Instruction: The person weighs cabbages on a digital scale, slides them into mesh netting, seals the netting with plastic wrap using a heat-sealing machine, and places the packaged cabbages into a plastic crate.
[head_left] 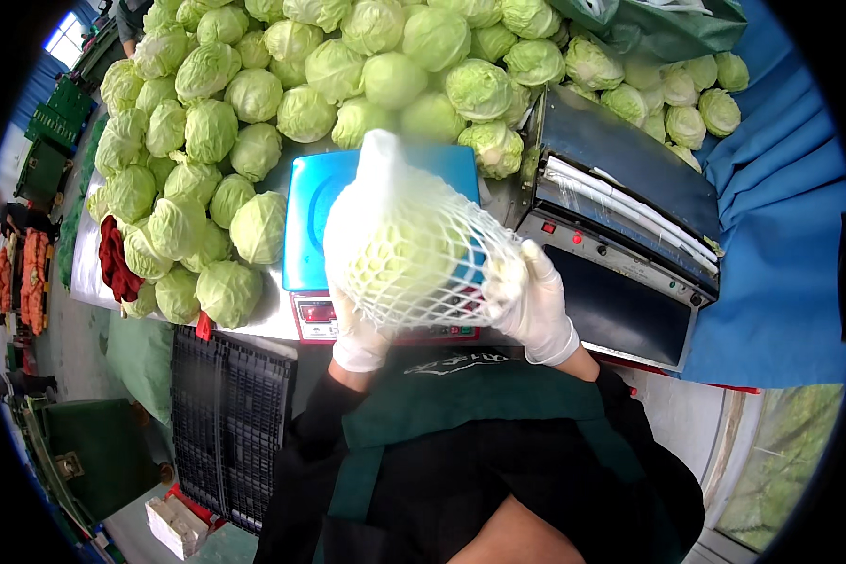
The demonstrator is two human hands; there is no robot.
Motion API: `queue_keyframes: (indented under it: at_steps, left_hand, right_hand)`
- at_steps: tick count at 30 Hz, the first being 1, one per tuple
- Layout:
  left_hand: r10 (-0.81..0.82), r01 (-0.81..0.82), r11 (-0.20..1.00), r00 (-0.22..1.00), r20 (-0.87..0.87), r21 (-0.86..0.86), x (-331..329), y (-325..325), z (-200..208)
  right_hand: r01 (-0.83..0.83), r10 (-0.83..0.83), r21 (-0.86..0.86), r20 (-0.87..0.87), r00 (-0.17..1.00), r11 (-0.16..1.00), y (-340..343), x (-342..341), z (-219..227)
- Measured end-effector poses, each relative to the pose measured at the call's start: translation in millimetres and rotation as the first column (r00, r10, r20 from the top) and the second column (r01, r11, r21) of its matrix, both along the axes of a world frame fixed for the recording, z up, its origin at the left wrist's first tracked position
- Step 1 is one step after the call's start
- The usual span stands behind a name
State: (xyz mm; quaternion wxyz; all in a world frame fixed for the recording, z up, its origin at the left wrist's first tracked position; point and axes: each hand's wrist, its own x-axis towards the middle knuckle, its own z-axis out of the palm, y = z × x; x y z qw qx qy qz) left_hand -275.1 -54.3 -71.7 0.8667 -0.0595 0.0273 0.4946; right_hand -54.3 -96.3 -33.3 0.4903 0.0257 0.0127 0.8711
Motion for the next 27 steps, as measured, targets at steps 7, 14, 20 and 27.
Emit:
queue_keyframes:
  at_steps: [7, 14, 20, 27]
  left_hand:
    - [0.083, -0.056, 0.996, 0.864, -0.497, 0.069, 12, -5, 21]
    - [-0.028, 0.299, 0.87, 0.823, -0.567, 0.391, -15, -5, 41]
    - [0.121, 0.568, 0.687, 0.526, -0.842, 0.453, 1, 12, 86]
    - [0.267, 0.677, 0.611, 0.31, -0.912, 0.409, 1, 50, 98]
  right_hand:
    - [0.215, -0.282, 0.197, 0.815, 0.507, 0.956, 16, -22, -59]
    - [-0.014, -0.105, 0.125, 0.88, 0.463, 0.992, -7, 9, 7]
    - [0.031, -0.026, -0.021, 0.189, 0.982, 0.999, -15, 14, -20]
    - [0.266, -0.315, 0.182, 0.353, 0.881, 0.947, -22, 47, 12]
